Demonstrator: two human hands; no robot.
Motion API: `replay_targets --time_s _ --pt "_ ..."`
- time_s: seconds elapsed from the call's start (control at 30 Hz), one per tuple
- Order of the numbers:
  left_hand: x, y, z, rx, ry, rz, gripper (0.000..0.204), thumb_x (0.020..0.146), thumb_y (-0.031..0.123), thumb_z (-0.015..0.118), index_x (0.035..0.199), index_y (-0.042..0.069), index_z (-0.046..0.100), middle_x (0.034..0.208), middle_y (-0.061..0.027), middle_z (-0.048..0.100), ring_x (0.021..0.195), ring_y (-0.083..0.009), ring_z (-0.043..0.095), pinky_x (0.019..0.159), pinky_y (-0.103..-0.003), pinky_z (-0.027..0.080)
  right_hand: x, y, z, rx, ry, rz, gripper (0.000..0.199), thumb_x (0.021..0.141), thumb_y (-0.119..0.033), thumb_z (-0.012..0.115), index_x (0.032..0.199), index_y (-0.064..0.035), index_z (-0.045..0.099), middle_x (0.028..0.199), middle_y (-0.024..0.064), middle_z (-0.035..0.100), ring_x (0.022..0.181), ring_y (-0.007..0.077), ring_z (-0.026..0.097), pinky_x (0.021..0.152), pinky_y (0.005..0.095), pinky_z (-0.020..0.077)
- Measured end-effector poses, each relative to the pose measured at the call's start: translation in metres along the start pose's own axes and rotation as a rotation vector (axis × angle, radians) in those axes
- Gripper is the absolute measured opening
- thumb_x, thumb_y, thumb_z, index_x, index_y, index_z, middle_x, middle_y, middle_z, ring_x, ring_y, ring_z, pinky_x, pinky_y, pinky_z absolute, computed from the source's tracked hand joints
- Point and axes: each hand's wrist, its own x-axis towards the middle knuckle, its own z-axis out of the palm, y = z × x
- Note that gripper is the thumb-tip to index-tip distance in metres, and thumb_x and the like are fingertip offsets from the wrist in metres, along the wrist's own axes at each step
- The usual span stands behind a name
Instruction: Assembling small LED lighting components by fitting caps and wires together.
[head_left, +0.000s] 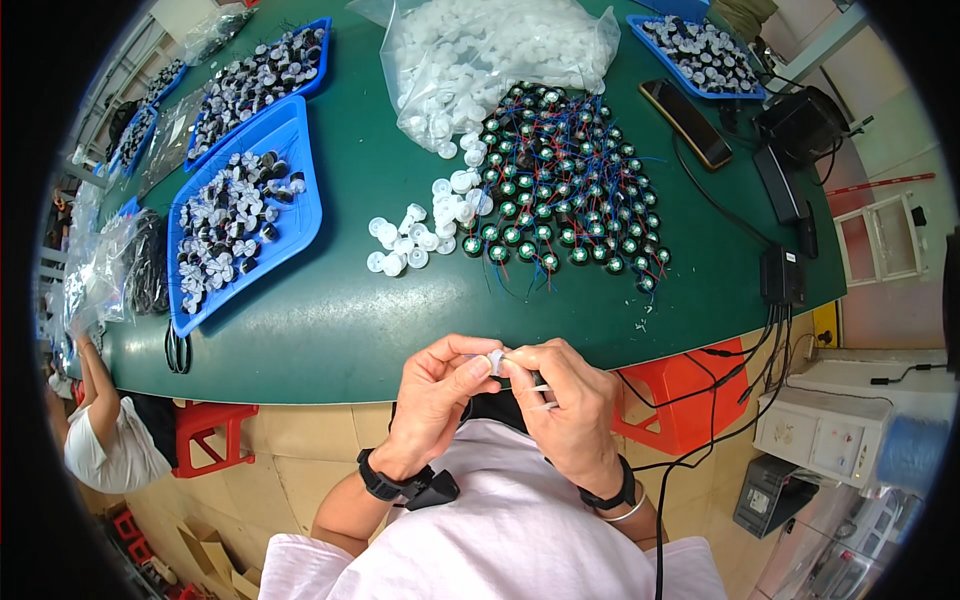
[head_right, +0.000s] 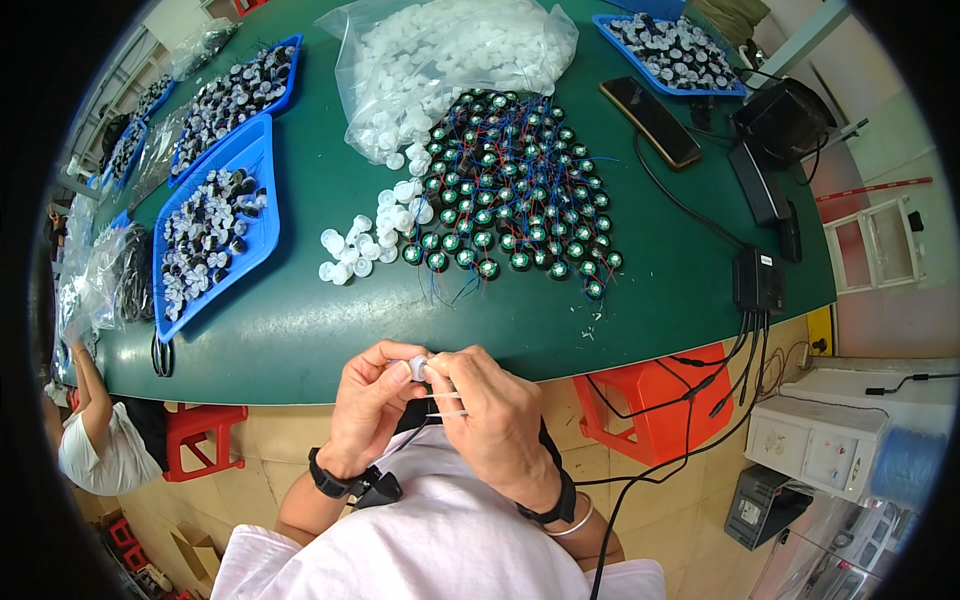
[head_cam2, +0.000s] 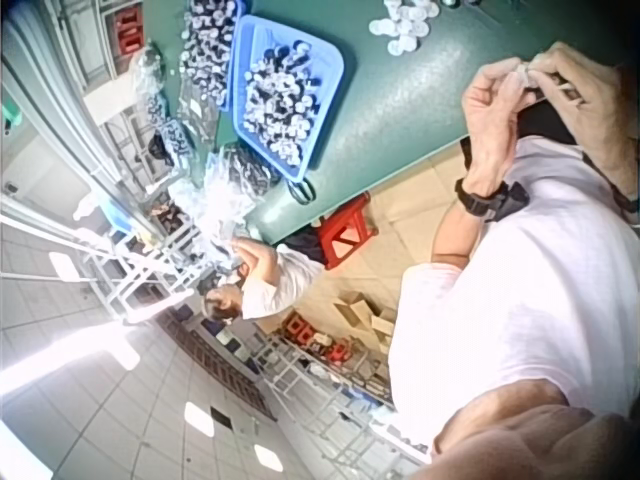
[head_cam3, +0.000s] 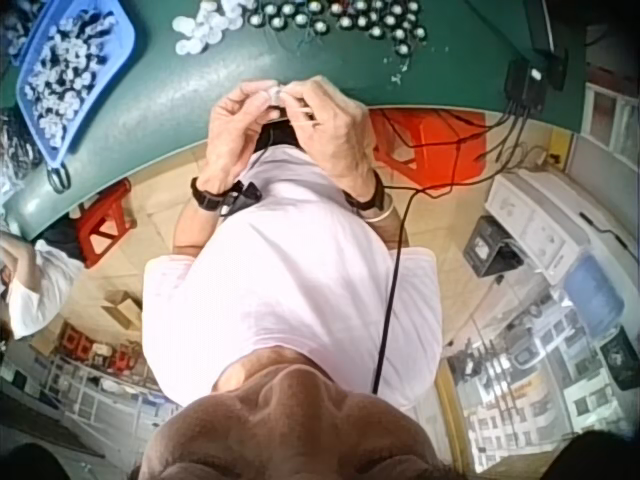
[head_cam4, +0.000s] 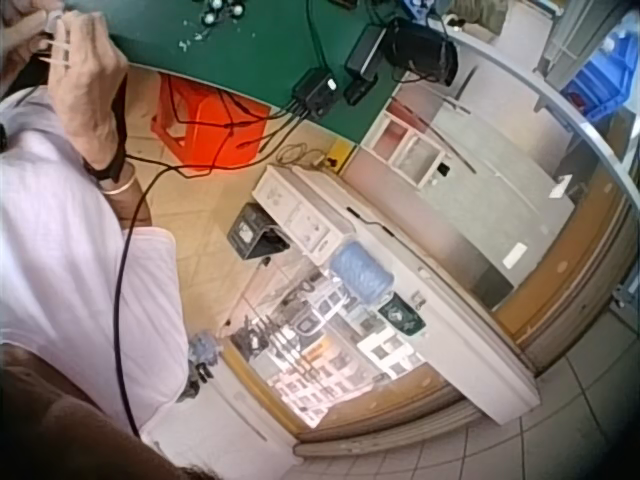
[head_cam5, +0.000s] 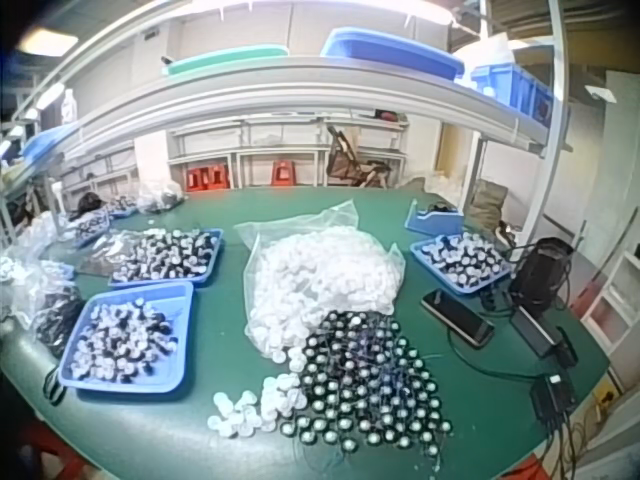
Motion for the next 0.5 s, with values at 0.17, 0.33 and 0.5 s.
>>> replay_targets --time_s 0.17,0.33,0.5 --pt "-0.001 0.0 0.002 0.057 0.021 0.08 0.024 0.085 0.008 0.067 0.104 -0.003 0.06 0.104 -0.0134 0.064 0.088 -0.0155 0.064 0.077 -0.026 0.054 0.003 -0.003 -0.01 0.165 -0.125 0.243 0.019 0.079 -0.004 0.07 0.094 -0.0038 0.058 0.075 0.0074 0.062 0.059 0.0173 0.061 0.05 0.0291 0.0464" --pt "-0.002 0.001 0.007 0.074 -0.013 0.128 0.023 0.082 -0.003 0.066 0.105 -0.003 0.061 0.108 -0.0117 0.062 0.097 -0.0149 0.061 0.085 -0.028 0.052 -0.004 0.004 -0.011 0.197 -0.118 0.173 0.013 0.081 -0.002 0.068 0.09 -0.0019 0.059 0.065 0.0011 0.061 0.046 0.0035 0.042 0.043 0.0219 0.0314" --pt "-0.001 -0.002 0.006 0.222 -0.044 0.214 0.023 0.082 -0.006 0.065 0.104 -0.005 0.061 0.11 -0.0115 0.058 0.1 -0.0157 0.059 0.087 -0.028 0.051 -0.001 0.002 -0.007 0.073 -0.095 0.061 0.012 0.08 -0.001 0.069 0.087 -0.0021 0.058 0.064 0.0029 0.06 0.047 0.0072 0.046 0.043 0.0232 0.034"
